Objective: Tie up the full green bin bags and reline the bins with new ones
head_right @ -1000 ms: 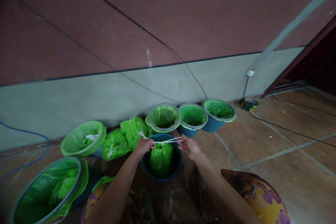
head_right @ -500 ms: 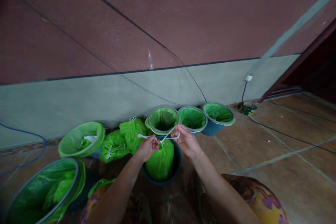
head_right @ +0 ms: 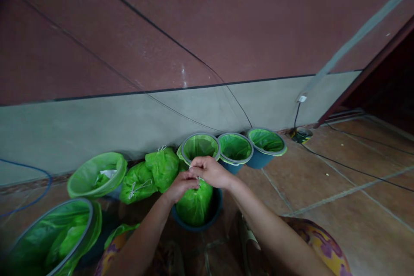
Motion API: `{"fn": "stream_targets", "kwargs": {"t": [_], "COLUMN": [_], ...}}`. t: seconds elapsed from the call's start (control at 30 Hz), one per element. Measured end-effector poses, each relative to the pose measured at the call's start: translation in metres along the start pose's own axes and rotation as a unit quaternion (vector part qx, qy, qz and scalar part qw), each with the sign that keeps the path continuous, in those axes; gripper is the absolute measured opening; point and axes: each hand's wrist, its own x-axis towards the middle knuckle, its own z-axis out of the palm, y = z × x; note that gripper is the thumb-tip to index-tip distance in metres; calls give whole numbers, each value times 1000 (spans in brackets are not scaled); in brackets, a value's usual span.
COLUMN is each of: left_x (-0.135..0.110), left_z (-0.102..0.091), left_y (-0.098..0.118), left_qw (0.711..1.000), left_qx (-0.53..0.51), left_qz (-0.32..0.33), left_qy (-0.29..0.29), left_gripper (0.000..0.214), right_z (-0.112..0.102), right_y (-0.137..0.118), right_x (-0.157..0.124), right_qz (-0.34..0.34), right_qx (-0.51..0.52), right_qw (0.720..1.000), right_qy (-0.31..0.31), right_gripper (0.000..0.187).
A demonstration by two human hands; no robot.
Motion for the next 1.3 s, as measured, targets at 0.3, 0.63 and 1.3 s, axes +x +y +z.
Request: {"fn": "stream_targets", "kwargs": {"t": [0.3, 0.63, 1.3], "left_x": [7, 5, 6], "left_z": [3, 8, 7], "left_y": [-14, -16, -4], "left_qw": [986, 960, 960], "left_qx": [145, 242, 79], "left_qz": [60, 77, -121], "left_qy": [55, 118, 240], "left_gripper": [32, 20, 18], "right_z": [1, 23, 53], "right_y": [79, 103, 104], "right_x": [14, -11, -19], "right_qz": [31, 19, -29], "right_qx": [16, -27, -254], "right_qw": [993, 997, 951], "right_qy": [113, 72, 175], "right_gripper": [31, 18, 25]}}
